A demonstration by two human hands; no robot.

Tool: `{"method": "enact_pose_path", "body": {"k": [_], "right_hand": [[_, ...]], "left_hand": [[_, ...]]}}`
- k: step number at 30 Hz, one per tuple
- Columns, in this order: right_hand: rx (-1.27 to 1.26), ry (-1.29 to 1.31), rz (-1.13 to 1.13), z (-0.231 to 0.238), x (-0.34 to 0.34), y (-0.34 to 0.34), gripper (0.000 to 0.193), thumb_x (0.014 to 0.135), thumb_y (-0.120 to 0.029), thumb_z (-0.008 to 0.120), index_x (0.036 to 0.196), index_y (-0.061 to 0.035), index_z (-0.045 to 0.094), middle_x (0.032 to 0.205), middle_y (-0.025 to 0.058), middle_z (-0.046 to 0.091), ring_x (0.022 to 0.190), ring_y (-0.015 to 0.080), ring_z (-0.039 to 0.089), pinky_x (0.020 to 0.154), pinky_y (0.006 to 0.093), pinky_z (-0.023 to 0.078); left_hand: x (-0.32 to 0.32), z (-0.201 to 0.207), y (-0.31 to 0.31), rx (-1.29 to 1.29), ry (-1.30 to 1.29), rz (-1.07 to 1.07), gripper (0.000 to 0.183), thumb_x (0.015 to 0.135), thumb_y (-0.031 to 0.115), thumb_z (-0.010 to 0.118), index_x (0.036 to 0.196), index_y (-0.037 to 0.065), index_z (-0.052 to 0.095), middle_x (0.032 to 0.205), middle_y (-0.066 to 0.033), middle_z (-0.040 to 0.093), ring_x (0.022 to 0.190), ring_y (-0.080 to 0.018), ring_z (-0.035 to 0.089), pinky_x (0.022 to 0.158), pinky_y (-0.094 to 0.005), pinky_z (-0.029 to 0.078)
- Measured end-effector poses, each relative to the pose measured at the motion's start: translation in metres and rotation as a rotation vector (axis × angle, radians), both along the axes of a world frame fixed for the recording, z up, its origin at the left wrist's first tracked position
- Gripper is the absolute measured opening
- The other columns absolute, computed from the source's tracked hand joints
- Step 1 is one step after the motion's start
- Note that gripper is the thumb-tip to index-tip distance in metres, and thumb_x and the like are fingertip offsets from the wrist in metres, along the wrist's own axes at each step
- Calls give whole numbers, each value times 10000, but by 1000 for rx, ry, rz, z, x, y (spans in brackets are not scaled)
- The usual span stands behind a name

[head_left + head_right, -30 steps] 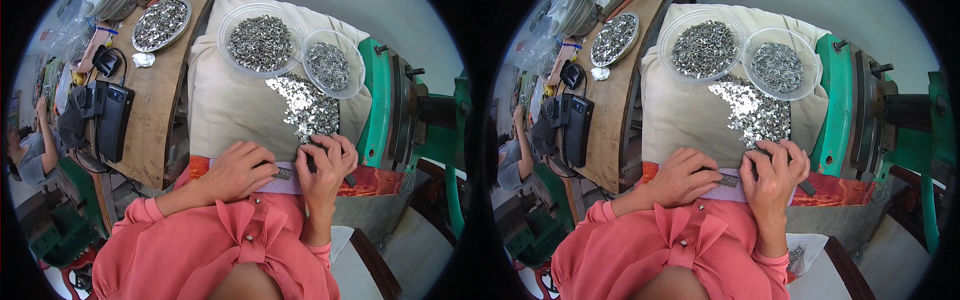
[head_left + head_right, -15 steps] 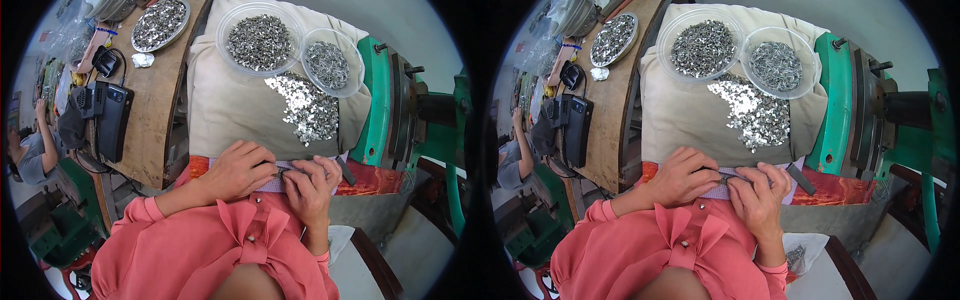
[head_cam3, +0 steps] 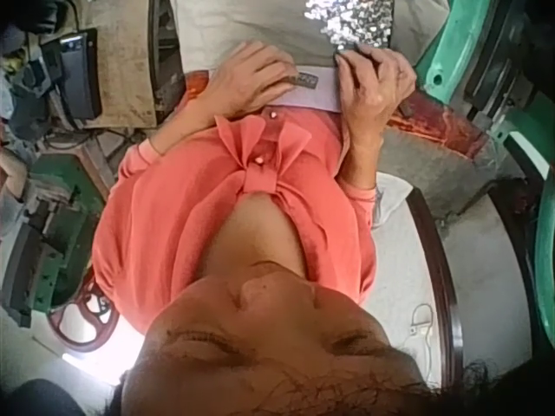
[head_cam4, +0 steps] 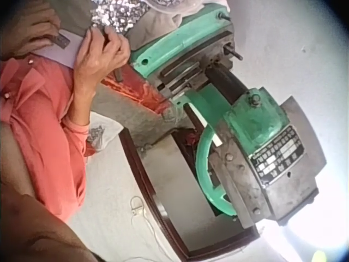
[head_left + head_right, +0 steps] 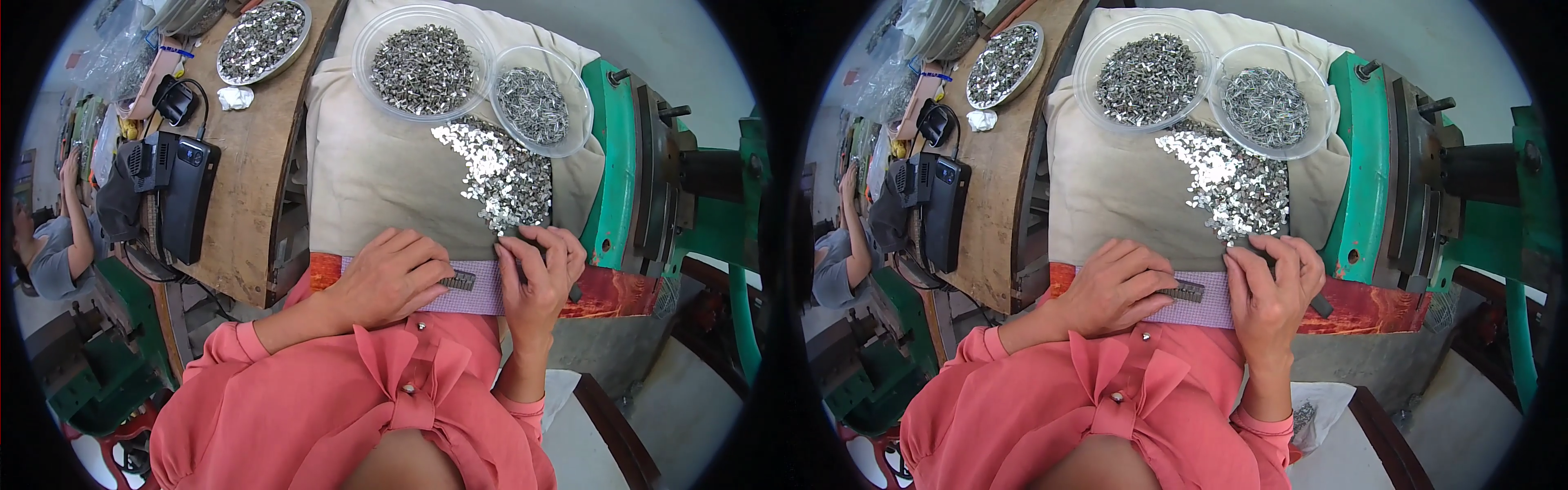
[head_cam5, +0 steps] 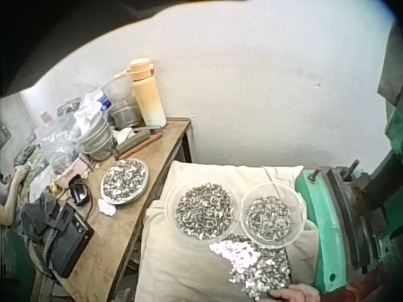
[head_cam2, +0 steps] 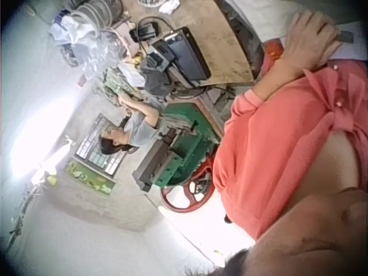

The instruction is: The person aligns and assembles small metal pins into a metal holder by hand, then processes them with a manual press.

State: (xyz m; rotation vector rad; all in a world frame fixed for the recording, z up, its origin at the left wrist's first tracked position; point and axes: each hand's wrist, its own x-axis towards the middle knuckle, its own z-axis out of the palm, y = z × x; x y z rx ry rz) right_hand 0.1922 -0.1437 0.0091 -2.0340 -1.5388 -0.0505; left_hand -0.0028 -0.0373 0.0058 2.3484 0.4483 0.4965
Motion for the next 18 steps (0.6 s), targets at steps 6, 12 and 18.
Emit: {"method": "enact_pose_path", "body": {"k": [6,12,18], "right_hand": [[1,-95,6,2,0,13,172,725,-99,806,868,-131,718,1024,-3,643,1072,277,536,917,414,375],[11,53,38,5,1,10,155,712,-91,794,839,-115,710,1022,6,651,1065,292,535,926,423,367],[-61,62,68,7,-3,6,145,711,-105,797,833,-112,719,1020,8,655,1081,299,530,940,428,357]], "left_hand": [[-2,0,0,4,1,3,254,737,151,785,955,101,663,991,-11,634,882,-220,588,745,-342,448],[1,0,-1,14,4,0,241,746,156,777,955,108,669,997,-3,637,889,-213,590,739,-341,448],[4,2,-3,81,0,-35,183,773,155,749,939,114,684,993,5,640,905,-198,598,752,-333,459]]}}
